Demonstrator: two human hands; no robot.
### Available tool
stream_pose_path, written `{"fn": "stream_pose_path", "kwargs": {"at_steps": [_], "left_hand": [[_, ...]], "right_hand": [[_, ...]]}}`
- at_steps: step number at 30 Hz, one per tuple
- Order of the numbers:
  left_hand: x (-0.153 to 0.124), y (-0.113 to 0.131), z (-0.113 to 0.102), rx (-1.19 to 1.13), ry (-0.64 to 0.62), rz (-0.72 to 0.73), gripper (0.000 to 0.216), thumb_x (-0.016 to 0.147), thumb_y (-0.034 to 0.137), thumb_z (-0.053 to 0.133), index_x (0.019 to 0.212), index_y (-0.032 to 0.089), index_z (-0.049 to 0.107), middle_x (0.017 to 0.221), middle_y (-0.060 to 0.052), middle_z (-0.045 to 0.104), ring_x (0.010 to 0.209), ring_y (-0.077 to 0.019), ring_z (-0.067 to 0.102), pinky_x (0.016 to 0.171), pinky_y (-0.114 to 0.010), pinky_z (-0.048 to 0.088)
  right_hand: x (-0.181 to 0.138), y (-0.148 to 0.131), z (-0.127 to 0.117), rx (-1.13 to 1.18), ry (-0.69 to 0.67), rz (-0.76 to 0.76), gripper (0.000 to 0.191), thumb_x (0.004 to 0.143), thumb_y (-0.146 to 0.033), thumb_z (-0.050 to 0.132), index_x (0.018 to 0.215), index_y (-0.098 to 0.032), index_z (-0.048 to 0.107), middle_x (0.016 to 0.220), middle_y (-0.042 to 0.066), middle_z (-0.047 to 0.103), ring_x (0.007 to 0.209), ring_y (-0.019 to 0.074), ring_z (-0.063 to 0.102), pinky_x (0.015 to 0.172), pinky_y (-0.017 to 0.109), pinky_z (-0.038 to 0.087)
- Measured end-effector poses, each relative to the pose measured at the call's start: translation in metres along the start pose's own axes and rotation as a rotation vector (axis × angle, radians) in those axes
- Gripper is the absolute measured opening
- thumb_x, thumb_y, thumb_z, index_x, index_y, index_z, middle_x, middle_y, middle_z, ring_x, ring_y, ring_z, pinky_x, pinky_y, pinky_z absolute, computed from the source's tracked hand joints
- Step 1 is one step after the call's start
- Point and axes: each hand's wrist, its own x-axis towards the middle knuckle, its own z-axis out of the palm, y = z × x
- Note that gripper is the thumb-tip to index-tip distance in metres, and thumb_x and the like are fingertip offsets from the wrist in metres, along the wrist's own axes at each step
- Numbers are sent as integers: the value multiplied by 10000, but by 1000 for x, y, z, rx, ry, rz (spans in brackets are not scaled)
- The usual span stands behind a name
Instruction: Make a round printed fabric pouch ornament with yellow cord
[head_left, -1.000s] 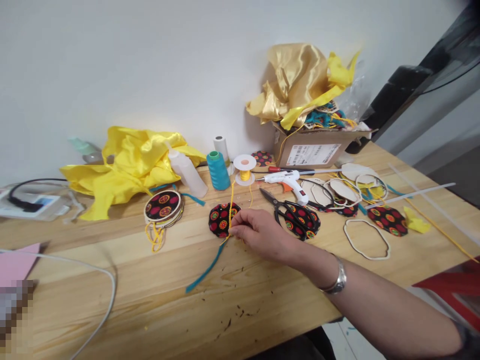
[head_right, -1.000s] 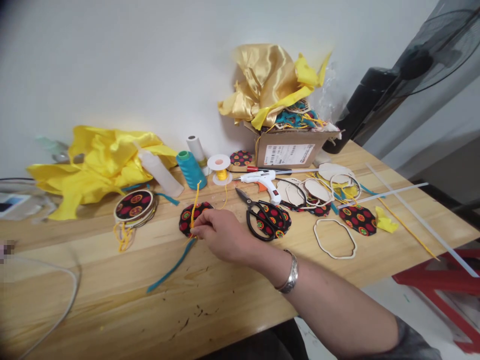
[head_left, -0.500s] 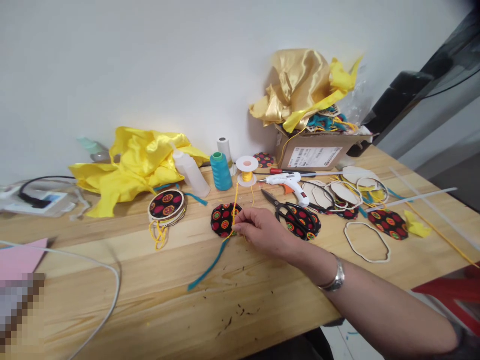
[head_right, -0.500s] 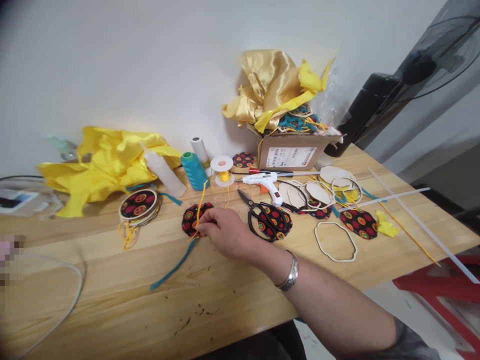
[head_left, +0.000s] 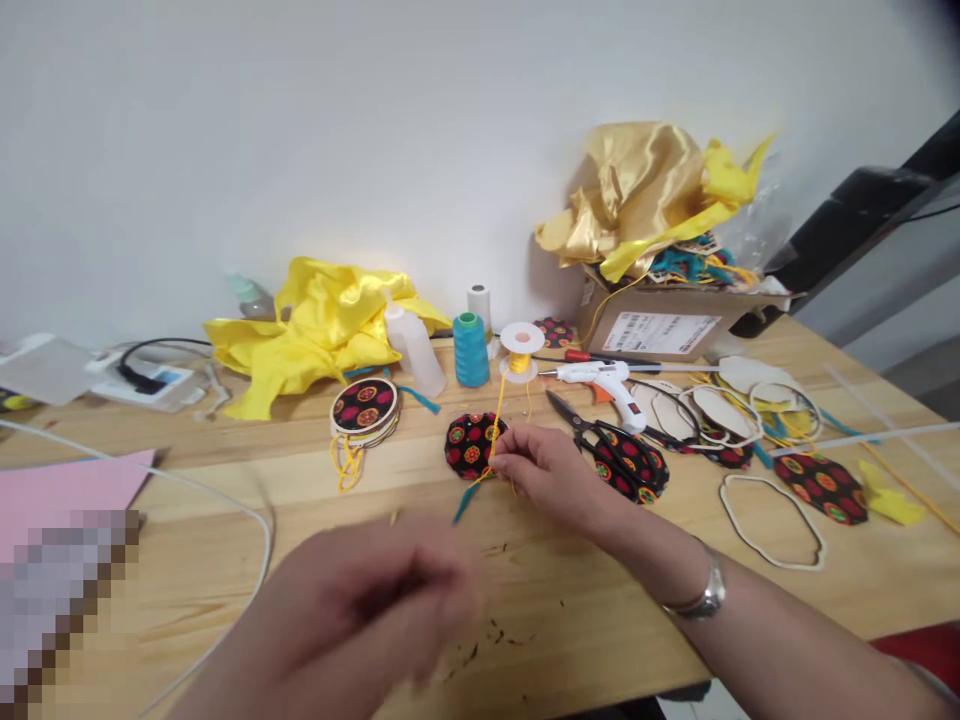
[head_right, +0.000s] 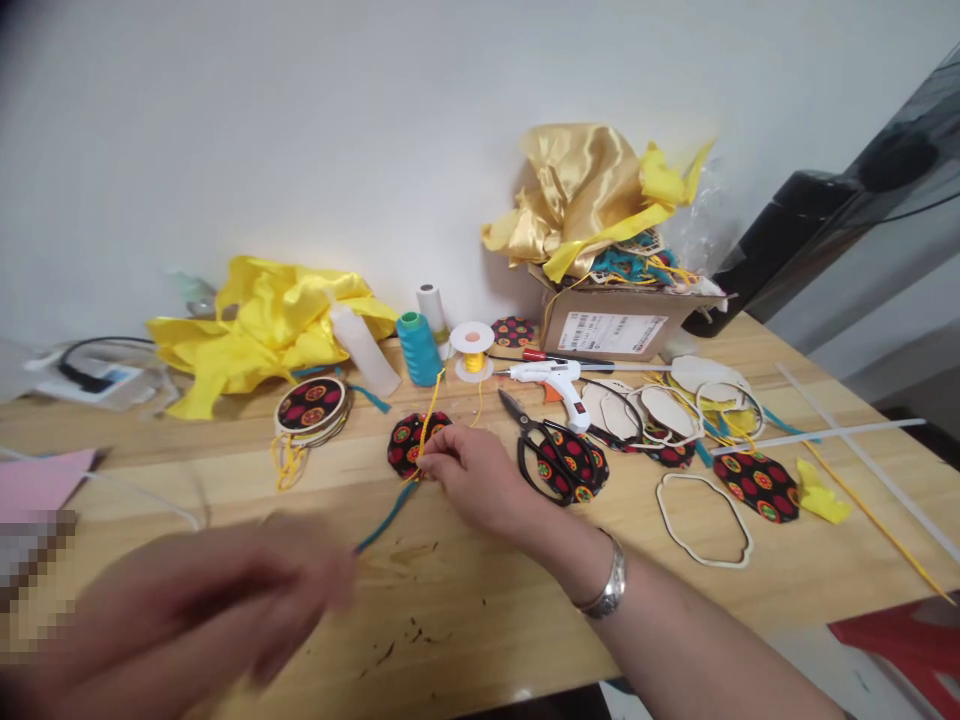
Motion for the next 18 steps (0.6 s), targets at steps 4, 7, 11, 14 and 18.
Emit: {"fn": "stream_pose_path", "kwargs": {"at_steps": [4, 7, 11, 14, 18], "left_hand": [[74, 99, 17, 192, 37, 23, 360, 752, 230, 579, 1111, 240, 603, 605, 19, 625, 539, -142, 548, 513, -241, 394], [94, 117, 34, 217, 54, -7, 418, 748, 185, 527, 1162, 196, 579, 571, 14, 627, 501, -147, 539, 489, -240, 368], [97, 99, 40, 98, -33, -20, 282, 749, 182, 519, 962, 214, 700, 692, -1, 684, 680, -170, 596, 600, -235, 402], [99, 91, 37, 58, -6, -74, 207, 747, 227, 552, 855, 207, 728, 679, 1, 687, 653, -156, 580, 600, -229, 396], [102, 88, 34, 23, -12, -123, 167, 748, 266, 573, 804, 203, 717, 602, 11, 650, 560, -125, 534, 535, -217, 371]], "right_hand": [[-3, -5, -1, 10, 12, -35, 135, 770, -159, 513, 637, -163, 534, 531, -54, 459, 515, 77, 395, 550, 211, 321], [-3, -5, -2, -21, 16, -22, 144, 765, -152, 523, 621, -161, 528, 546, -49, 476, 535, 79, 411, 558, 209, 324], [-3, -4, -2, -49, 26, -44, 139, 769, -147, 520, 633, -158, 546, 580, -39, 526, 568, 82, 442, 563, 204, 334], [-4, -2, -1, -52, 37, -69, 129, 769, -147, 525, 644, -159, 555, 587, -41, 537, 574, 80, 446, 568, 201, 337], [-2, 1, 0, -41, 57, -73, 113, 768, -161, 531, 659, -156, 559, 607, -34, 541, 590, 84, 454, 577, 206, 344]]}}
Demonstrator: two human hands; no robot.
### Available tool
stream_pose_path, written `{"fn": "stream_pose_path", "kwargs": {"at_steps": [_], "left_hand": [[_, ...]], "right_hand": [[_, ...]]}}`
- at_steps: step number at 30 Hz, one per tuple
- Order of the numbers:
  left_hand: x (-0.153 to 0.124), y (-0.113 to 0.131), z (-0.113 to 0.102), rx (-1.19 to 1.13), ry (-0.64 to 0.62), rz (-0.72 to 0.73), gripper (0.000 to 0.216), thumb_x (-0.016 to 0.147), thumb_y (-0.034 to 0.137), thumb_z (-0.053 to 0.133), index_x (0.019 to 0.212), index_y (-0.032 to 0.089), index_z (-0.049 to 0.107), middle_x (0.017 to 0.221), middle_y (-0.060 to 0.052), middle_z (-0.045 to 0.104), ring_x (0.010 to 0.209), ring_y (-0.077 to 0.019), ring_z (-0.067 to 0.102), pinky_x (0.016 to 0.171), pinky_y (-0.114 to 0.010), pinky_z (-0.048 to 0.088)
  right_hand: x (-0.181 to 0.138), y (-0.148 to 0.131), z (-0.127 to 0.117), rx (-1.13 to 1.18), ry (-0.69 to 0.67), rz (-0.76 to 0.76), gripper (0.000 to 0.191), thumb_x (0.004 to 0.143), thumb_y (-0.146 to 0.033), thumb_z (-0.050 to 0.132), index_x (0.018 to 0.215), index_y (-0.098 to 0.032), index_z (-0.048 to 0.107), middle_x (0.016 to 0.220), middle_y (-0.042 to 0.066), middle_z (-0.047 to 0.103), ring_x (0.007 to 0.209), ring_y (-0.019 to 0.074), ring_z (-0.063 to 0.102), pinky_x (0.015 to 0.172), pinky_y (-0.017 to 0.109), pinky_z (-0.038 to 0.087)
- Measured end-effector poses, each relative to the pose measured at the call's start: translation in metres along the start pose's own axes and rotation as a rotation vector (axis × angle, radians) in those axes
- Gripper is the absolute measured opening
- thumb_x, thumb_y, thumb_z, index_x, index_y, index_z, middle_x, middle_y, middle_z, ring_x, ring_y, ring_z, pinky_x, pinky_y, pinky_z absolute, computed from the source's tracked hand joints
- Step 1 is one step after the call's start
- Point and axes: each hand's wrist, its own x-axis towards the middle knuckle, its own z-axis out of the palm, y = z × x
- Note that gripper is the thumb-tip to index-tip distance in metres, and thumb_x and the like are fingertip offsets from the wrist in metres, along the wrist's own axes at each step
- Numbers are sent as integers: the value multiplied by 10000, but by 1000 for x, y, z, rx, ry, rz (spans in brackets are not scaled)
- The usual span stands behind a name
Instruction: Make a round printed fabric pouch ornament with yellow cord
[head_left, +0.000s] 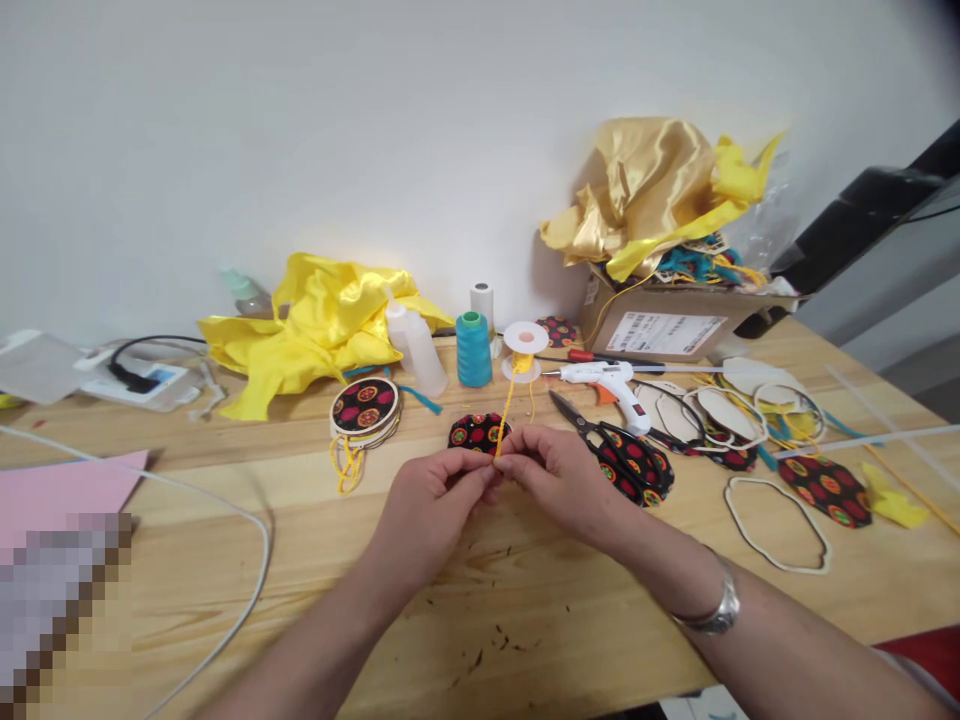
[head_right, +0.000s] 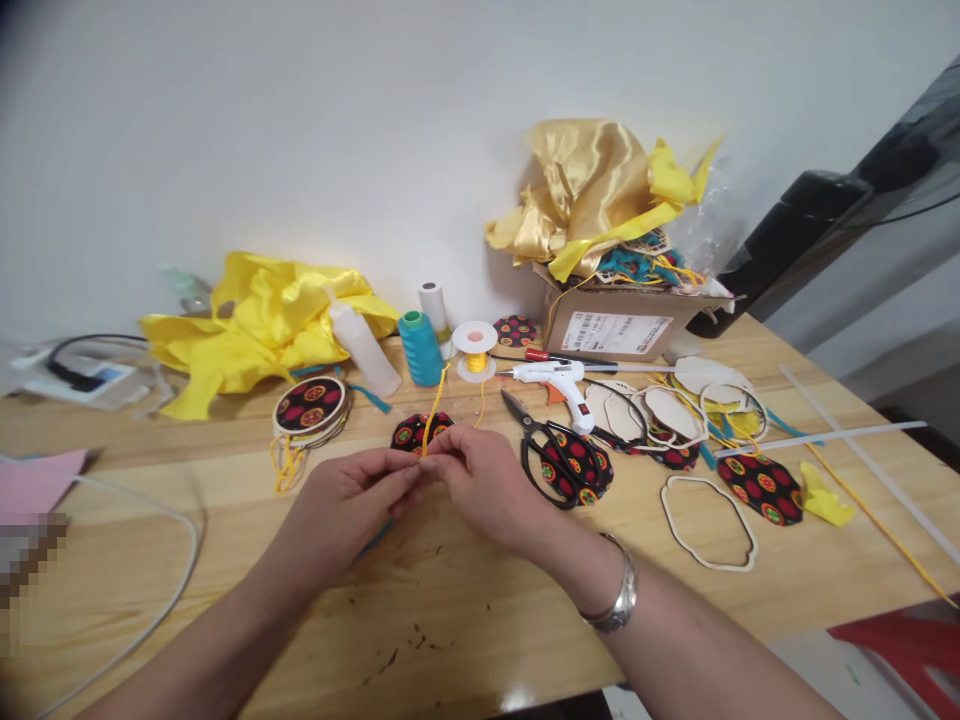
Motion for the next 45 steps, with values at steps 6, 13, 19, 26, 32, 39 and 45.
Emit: {"fn": "stream_pose_path", "kwargs": {"at_steps": [6, 13, 19, 26, 32, 39, 45], "left_hand": [[-1, -7, -1, -69, -34, -10, 147, 741, 301, 604, 777, 198, 701, 562, 23, 591, 530, -90, 479, 506, -190, 337], [2, -14, 3, -337, -59, -42, 163, 727, 292, 632, 796, 159, 695, 545, 21, 543, 506, -64, 422, 465, -168, 296], [2, -16, 4, -446, -83, -42, 133, 723, 261, 645, 768, 146, 694, 545, 22, 544, 479, -43, 391, 443, -157, 276], [2, -15, 4, -498, -98, -52, 116, 702, 240, 665, 758, 144, 698, 616, -6, 610, 472, -44, 405, 432, -169, 276], [2, -12, 3, -515, -106, -44, 96, 698, 230, 661, 725, 142, 687, 638, -12, 624, 465, -50, 407, 429, -182, 278], [0, -12, 3, -510, -97, -41, 101, 702, 230, 652, 720, 134, 678, 587, 6, 583, 463, -44, 392, 427, -176, 264], [1, -9, 3, -518, -44, -63, 109, 684, 238, 670, 707, 132, 677, 579, 2, 589, 470, -47, 408, 434, -173, 279]], "right_hand": [[3, 3, -1, 98, -6, 45, 97, 752, -180, 535, 661, -157, 560, 604, -30, 527, 585, 89, 446, 567, 214, 349], [4, -2, -5, 277, -91, 168, 113, 736, -232, 544, 648, -162, 534, 490, -62, 445, 456, 66, 366, 464, 206, 288], [4, -2, -6, 333, -110, 171, 114, 735, -237, 557, 653, -159, 537, 501, -67, 448, 442, 52, 363, 447, 198, 275], [3, -6, -8, 472, -152, 219, 134, 725, -245, 589, 659, -143, 532, 502, -65, 463, 429, 41, 363, 418, 180, 264], [3, -3, -8, 513, -191, 201, 145, 727, -257, 598, 671, -141, 531, 525, -60, 473, 432, 34, 369, 412, 170, 257], [3, -3, -6, 496, -180, 178, 129, 728, -243, 591, 678, -140, 532, 516, -63, 460, 432, 39, 364, 420, 176, 265], [4, -5, -8, 455, -166, 192, 101, 731, -228, 564, 680, -141, 562, 515, -55, 491, 447, 50, 369, 427, 186, 262]]}}
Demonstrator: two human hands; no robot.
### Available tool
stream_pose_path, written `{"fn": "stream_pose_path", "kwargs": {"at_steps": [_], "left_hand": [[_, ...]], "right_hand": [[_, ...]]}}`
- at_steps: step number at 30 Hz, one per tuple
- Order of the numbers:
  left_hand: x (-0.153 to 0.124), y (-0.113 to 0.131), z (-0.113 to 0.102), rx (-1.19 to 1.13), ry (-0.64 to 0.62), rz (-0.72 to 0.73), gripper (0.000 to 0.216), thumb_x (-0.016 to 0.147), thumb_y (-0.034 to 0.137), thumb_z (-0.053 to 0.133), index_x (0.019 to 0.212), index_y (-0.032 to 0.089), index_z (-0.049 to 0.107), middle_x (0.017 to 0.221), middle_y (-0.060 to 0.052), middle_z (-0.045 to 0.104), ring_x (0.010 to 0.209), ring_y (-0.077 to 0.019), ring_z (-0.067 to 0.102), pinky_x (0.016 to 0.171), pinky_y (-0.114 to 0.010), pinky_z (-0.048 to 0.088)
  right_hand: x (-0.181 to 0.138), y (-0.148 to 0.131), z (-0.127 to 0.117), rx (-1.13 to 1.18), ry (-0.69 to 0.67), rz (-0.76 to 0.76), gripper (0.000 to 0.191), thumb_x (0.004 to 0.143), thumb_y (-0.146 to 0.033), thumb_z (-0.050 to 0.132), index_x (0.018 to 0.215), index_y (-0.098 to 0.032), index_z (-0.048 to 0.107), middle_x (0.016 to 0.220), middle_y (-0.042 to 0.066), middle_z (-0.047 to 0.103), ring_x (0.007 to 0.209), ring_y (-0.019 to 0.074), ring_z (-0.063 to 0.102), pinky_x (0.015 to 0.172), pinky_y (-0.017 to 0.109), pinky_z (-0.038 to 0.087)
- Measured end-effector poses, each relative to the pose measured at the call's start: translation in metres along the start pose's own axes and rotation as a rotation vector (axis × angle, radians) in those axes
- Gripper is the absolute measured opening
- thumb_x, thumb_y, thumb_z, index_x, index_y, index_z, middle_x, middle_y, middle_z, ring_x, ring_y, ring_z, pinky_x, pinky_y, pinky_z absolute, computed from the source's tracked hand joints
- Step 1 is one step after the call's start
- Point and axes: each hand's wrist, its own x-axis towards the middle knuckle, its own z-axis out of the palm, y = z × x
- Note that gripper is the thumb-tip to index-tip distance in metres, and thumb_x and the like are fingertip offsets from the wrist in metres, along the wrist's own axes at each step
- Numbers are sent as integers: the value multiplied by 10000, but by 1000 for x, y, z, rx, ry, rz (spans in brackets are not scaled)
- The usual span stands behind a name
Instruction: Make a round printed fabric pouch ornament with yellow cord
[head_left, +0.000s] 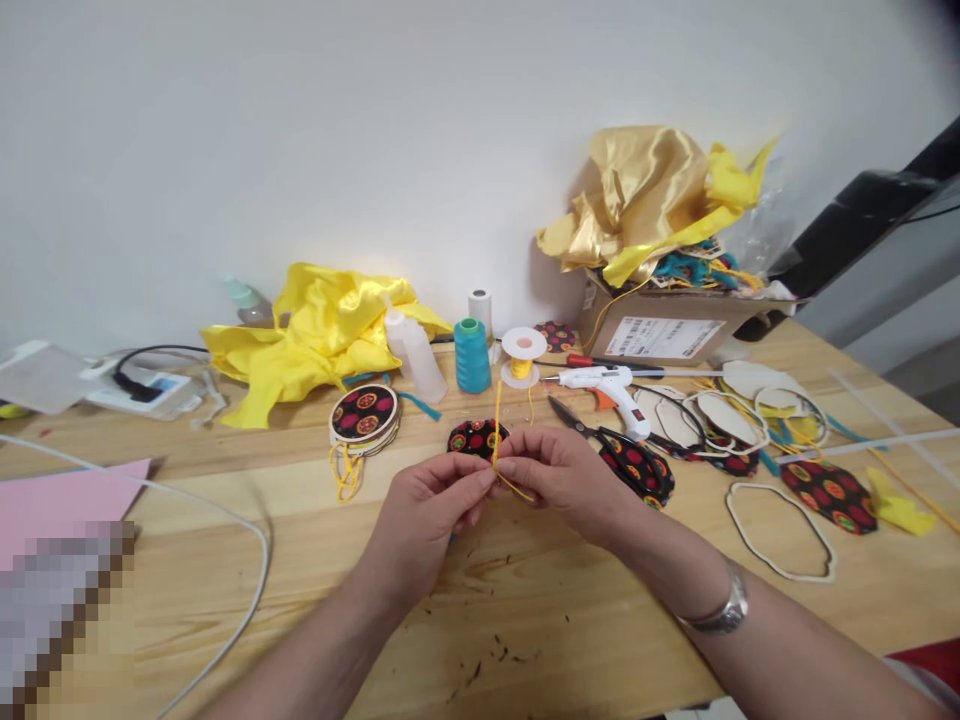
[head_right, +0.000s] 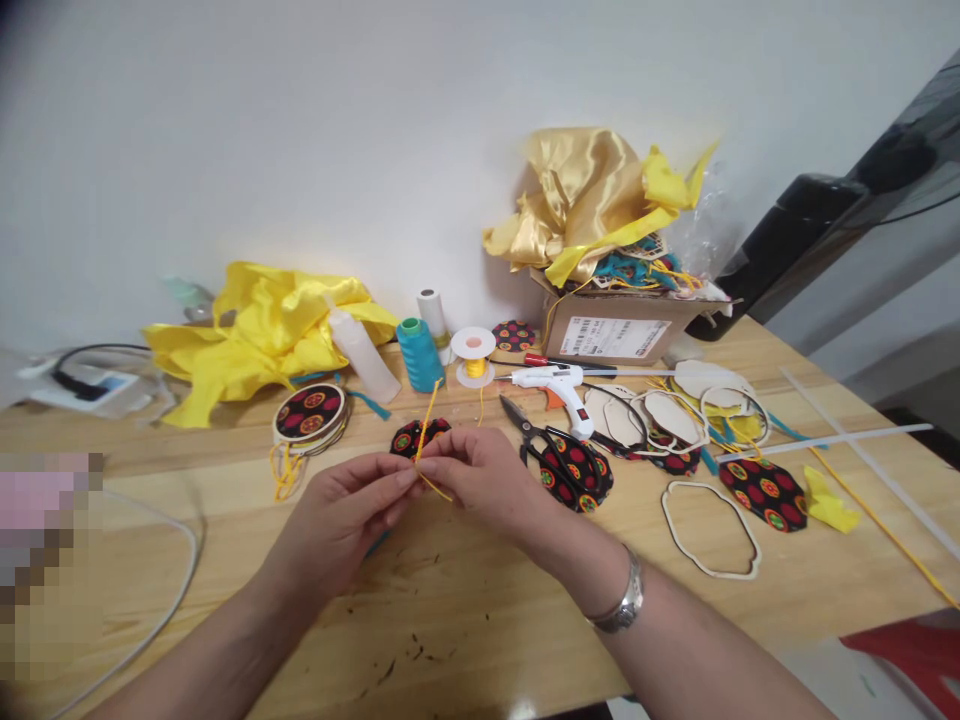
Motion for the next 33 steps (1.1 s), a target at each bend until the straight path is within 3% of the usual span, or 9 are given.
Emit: {"fn": "stream_pose_path", "kwargs": {"at_steps": [5, 10, 18, 23, 30, 33], "left_hand": [[0, 2, 0, -59, 56, -10, 102, 663, 243, 688, 688, 145, 678, 613, -16, 641, 493, -61, 463, 442, -172, 311], [1, 3, 1, -88, 98, -25, 124, 635, 248, 707, 686, 138, 682, 599, -22, 650, 463, -55, 457, 430, -169, 313], [4, -3, -2, -58, 154, -16, 167, 630, 281, 718, 695, 132, 678, 589, -16, 634, 461, -46, 438, 424, -161, 291], [4, -4, 0, -103, 177, -40, 150, 611, 266, 730, 684, 143, 684, 481, 29, 558, 430, -43, 405, 409, -159, 266], [3, -4, 2, -237, 129, -69, 104, 608, 211, 721, 657, 132, 675, 458, 44, 517, 405, -30, 371, 402, -158, 249], [5, -5, 1, -298, 84, -85, 90, 632, 193, 703, 670, 119, 669, 455, 48, 498, 392, -18, 347, 388, -154, 211]], "right_hand": [[0, -4, -2, -125, -12, -26, 111, 739, -165, 537, 720, -139, 644, 553, -43, 533, 471, 50, 364, 460, 190, 286], [1, -3, -6, -304, 80, -51, 117, 721, -187, 569, 732, -139, 674, 656, 3, 618, 578, 87, 470, 545, 218, 351], [-4, -1, -3, -448, 229, -101, 190, 739, -319, 583, 650, -152, 599, 566, -19, 536, 520, 85, 430, 479, 216, 317], [-16, 3, 14, -587, 286, -278, 144, 793, -281, 542, 707, -179, 595, 625, -13, 582, 553, 89, 479, 516, 215, 351], [-24, 13, 19, -1265, 292, -713, 180, 870, -189, 412, 797, -152, 573, 709, 43, 573, 644, 145, 495, 551, 284, 327], [-24, 15, 18, -1465, 250, -825, 173, 861, -130, 394, 841, -141, 566, 705, 48, 546, 630, 159, 472, 539, 305, 317]]}}
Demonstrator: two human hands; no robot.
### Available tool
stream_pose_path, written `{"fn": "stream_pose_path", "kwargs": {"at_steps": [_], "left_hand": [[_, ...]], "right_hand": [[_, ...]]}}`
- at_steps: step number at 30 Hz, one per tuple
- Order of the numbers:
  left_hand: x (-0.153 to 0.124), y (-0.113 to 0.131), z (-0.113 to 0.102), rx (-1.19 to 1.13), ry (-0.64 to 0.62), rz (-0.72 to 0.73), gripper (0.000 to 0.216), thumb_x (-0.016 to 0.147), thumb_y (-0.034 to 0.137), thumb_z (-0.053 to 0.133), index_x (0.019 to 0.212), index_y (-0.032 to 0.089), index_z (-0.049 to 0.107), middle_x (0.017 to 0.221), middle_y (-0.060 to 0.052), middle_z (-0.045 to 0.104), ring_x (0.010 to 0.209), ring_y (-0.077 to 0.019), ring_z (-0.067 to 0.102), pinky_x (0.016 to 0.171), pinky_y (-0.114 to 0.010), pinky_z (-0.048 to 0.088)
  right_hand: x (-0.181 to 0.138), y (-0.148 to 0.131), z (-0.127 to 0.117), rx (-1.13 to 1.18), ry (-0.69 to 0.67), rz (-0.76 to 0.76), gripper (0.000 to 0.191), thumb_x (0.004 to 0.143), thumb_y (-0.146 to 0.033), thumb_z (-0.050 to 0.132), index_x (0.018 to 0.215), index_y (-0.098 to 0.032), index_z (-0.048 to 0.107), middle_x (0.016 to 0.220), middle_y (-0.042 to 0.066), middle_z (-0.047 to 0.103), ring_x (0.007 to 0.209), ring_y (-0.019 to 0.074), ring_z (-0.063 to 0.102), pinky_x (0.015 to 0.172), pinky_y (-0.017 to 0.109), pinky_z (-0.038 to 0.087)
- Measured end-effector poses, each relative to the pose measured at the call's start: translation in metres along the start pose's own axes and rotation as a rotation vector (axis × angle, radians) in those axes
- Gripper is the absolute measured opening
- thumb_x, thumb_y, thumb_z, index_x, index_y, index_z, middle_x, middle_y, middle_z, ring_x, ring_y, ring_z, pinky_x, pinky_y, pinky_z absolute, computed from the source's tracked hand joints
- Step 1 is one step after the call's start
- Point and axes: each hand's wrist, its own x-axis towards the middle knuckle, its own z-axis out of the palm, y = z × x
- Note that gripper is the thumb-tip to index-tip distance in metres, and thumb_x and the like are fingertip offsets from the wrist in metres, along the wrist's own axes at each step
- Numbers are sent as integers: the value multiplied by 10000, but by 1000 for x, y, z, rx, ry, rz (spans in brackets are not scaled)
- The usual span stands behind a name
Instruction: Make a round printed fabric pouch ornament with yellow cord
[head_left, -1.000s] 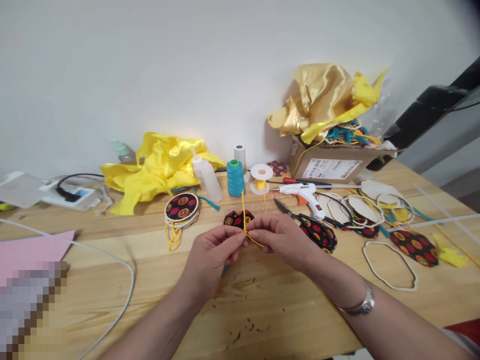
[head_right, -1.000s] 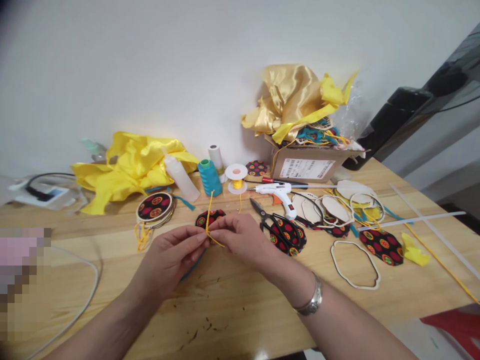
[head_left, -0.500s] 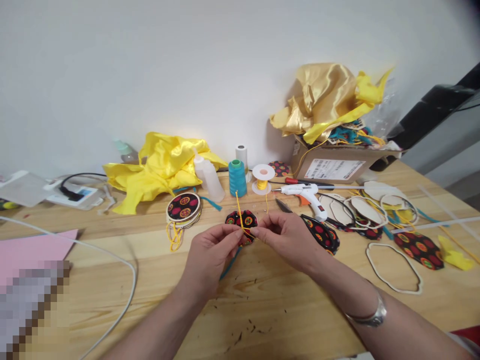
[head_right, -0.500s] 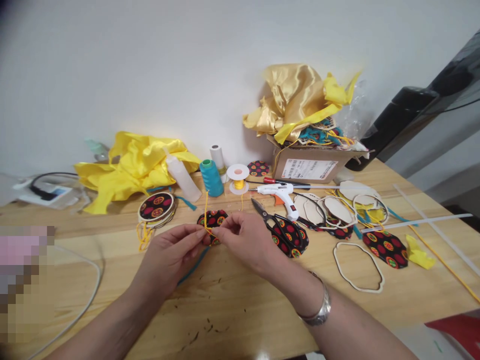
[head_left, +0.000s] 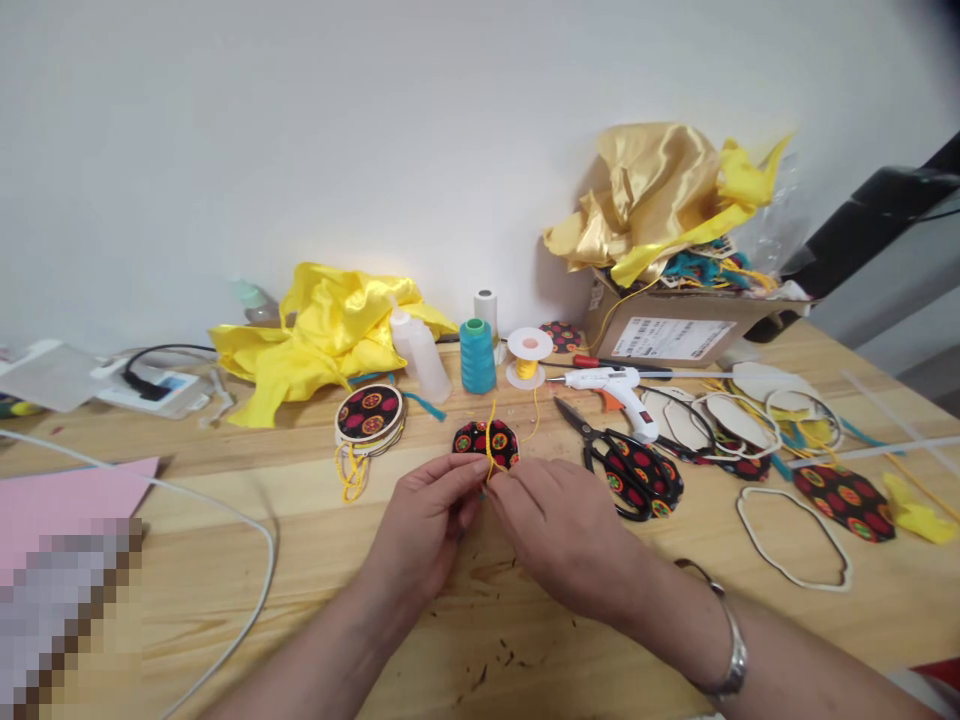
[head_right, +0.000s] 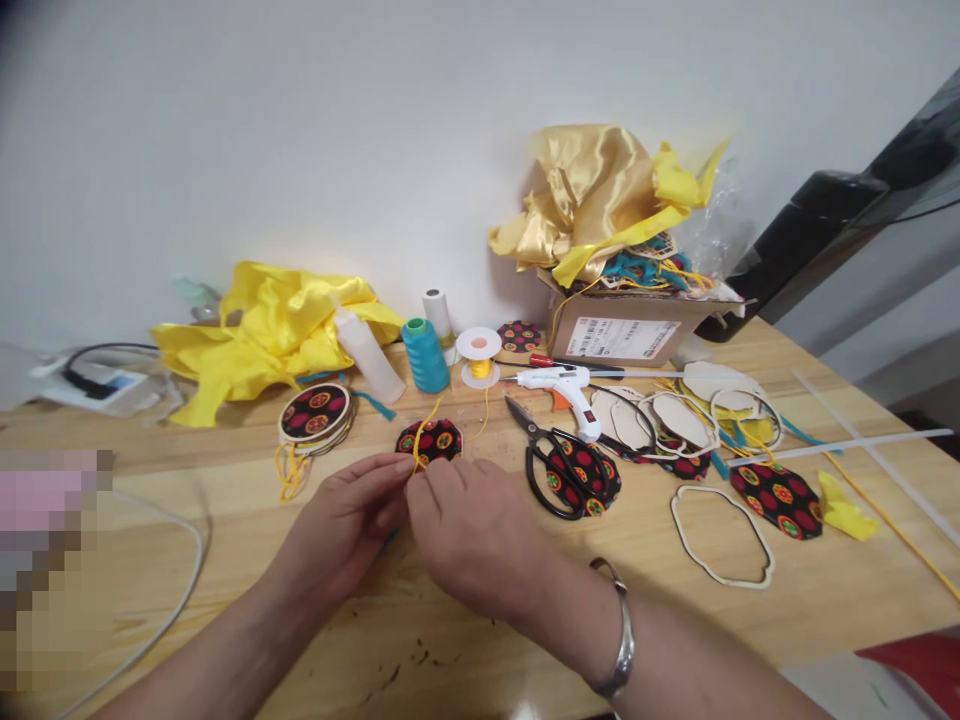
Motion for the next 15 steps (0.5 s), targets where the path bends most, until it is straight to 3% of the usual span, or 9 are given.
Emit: {"fn": "stream_pose_path", "kwargs": {"at_steps": [5, 9, 11, 13, 15], "left_hand": [[0, 0, 3, -59, 6, -53, 103, 603, 165, 726, 669, 106, 673, 460, 57, 489, 382, 3, 319, 374, -126, 206], [-2, 1, 4, -55, 37, -57, 125, 586, 172, 743, 676, 118, 674, 552, 12, 591, 463, -33, 459, 427, -130, 321], [-2, 1, 4, -40, 25, -35, 118, 602, 180, 736, 683, 120, 675, 571, 4, 608, 449, -27, 442, 414, -128, 306], [-3, 2, 4, -7, 6, -11, 110, 623, 186, 723, 690, 112, 675, 584, 0, 616, 399, 1, 360, 377, -124, 242], [-3, 2, 4, 40, -5, 4, 115, 639, 191, 712, 703, 103, 678, 614, -15, 630, 382, 15, 316, 365, -126, 202]], "right_hand": [[2, -1, -3, -102, -47, -89, 188, 852, -103, 378, 848, -136, 563, 704, 46, 522, 605, 166, 455, 506, 314, 297], [4, 2, -7, 27, -36, -105, 186, 856, -132, 400, 821, -144, 582, 724, 49, 549, 657, 168, 474, 555, 314, 336], [6, 6, -8, 208, 19, 26, 180, 859, -174, 422, 804, -153, 592, 768, 57, 572, 734, 171, 494, 632, 309, 370], [9, 11, -6, 437, 49, 270, 191, 863, -206, 427, 794, -157, 599, 795, 60, 583, 773, 163, 504, 683, 295, 381], [13, 16, -4, 703, -4, 519, 221, 869, -229, 415, 775, -156, 602, 765, 45, 588, 731, 141, 508, 661, 267, 384]]}}
